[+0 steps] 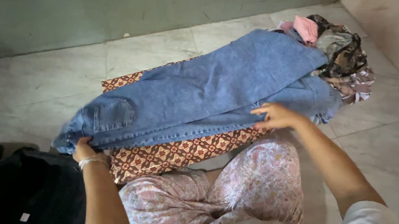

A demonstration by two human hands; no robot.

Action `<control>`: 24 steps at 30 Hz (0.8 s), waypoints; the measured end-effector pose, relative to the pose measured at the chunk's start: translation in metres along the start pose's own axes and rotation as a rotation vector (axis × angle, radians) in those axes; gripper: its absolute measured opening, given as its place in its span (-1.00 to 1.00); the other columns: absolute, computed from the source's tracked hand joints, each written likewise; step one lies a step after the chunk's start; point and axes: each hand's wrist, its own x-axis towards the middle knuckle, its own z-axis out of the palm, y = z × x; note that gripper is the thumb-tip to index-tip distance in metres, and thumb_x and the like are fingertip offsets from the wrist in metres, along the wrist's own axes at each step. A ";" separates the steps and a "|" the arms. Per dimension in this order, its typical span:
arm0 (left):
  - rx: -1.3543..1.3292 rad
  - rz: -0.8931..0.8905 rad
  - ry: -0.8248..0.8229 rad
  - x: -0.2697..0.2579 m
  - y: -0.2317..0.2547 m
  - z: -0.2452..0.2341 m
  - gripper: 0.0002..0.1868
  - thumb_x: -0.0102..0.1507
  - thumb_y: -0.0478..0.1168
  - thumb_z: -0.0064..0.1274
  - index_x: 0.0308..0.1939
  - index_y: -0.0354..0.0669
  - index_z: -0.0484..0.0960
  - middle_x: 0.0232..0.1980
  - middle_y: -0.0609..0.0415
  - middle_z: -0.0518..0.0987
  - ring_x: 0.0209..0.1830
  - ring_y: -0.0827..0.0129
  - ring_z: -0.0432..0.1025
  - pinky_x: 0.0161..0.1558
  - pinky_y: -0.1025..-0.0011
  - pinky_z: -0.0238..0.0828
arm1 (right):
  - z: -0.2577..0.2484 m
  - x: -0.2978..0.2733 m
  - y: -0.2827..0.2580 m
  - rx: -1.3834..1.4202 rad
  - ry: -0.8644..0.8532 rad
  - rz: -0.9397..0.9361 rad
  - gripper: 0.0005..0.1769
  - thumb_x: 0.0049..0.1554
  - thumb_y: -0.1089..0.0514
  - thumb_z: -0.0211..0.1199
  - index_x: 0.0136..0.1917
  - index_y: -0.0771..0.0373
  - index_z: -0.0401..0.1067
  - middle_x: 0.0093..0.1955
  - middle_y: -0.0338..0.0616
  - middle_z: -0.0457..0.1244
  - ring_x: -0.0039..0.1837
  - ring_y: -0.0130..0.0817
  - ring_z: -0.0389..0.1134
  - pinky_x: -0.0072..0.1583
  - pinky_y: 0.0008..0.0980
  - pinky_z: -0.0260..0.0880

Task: The person opens a suitcase, adjusts the interior straps, folds a pair of denim jeans, and places the folded jeans into the suitcase.

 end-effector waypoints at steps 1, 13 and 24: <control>0.087 -0.002 0.089 0.006 0.000 0.002 -0.52 0.04 -0.35 0.21 0.04 -0.41 0.55 -0.11 -0.06 0.61 -0.20 0.11 0.50 -0.09 0.02 0.52 | -0.006 0.004 0.015 0.121 0.064 0.071 -0.44 0.09 -0.10 0.41 0.34 -0.03 0.44 0.19 -0.07 0.32 0.01 -0.24 0.44 0.10 -0.24 0.48; 1.357 1.303 -0.648 -0.154 -0.033 0.062 -0.28 0.04 0.19 0.34 0.23 0.07 0.61 0.45 -0.26 0.37 0.61 -0.15 0.00 0.54 -0.24 -0.37 | -0.027 0.073 0.181 1.608 0.695 0.207 -0.47 0.23 0.15 0.22 0.42 0.22 0.19 0.45 0.27 0.10 0.40 0.14 0.25 0.33 0.18 0.36; 1.870 1.713 -0.895 -0.170 -0.054 0.081 -0.94 0.27 -0.15 0.18 -0.19 0.08 0.68 -0.12 0.23 0.69 0.02 0.40 0.58 0.46 0.08 0.23 | -0.057 0.103 0.162 1.796 0.729 0.071 -0.68 0.25 0.14 0.36 0.22 0.15 0.37 0.12 -0.13 0.19 0.13 -0.25 0.23 0.31 -0.05 0.35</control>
